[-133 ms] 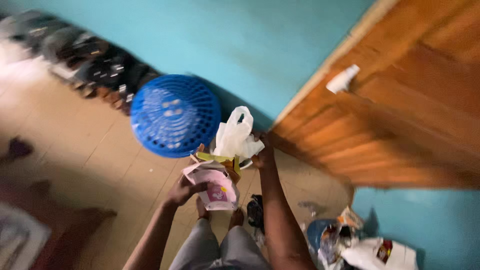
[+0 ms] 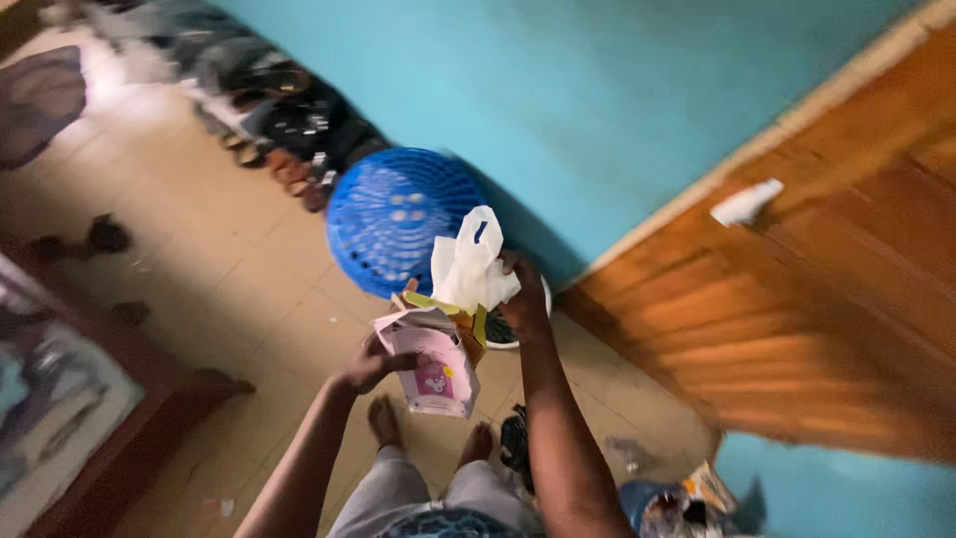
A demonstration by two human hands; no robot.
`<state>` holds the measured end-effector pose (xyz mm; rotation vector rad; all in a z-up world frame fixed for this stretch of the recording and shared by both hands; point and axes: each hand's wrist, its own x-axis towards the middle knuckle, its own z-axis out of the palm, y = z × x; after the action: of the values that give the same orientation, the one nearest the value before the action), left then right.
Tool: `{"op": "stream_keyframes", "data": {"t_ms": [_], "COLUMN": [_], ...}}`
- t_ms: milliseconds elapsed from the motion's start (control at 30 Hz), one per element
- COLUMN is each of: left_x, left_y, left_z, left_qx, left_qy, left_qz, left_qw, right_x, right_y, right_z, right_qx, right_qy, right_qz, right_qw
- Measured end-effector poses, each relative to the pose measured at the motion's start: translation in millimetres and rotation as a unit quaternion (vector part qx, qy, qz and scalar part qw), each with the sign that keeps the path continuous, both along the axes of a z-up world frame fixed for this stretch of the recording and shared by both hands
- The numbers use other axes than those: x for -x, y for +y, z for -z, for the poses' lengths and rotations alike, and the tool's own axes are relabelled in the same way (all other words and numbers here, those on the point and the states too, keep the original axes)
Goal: The person gathers various documents, small electronics, and items of clothing from the floor and bed, and places them into a black backpack and a large tote bag.
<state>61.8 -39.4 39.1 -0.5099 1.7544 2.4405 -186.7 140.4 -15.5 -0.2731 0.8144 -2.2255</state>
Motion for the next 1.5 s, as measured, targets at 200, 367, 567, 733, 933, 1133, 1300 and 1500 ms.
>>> {"op": "stream_keyframes", "data": {"t_ms": [200,367,567,733,933,1133,1300,1500], "left_x": [-121,-224,-354,-440,-485,-445,-404,-395], "left_y": [-79,-158,-243,-267,-285,-289,-294,-284], "left_z": [-7,9,35,36,64,53,60,87], "left_qx": [-0.01,0.003,0.017,-0.096,-0.153,-0.169,-0.164,-0.214], "left_qy": [0.05,0.067,0.044,0.119,0.188,0.202,0.138,0.17], "left_qz": [-0.067,-0.163,-0.294,-0.431,-0.455,-0.457,-0.399,-0.483], "left_qw": [0.996,0.984,0.955,0.889,0.857,0.85,0.892,0.832], "right_x": [-89,-198,-292,-278,-261,-319,-379,-335], "right_y": [-147,-254,-375,-424,-460,-486,-507,-534], "right_z": [58,73,65,77,73,-5,-46,6], "right_qx": [-0.1,-0.064,-0.025,-0.121,-0.228,-0.208,-0.328,-0.238], "right_qy": [0.15,0.255,0.066,0.001,0.001,0.229,0.251,0.244], "right_qz": [0.041,-0.17,-0.345,-0.296,-0.136,-0.183,-0.411,-0.264], "right_qw": [0.983,0.95,0.936,0.947,0.964,0.933,0.813,0.902]}}
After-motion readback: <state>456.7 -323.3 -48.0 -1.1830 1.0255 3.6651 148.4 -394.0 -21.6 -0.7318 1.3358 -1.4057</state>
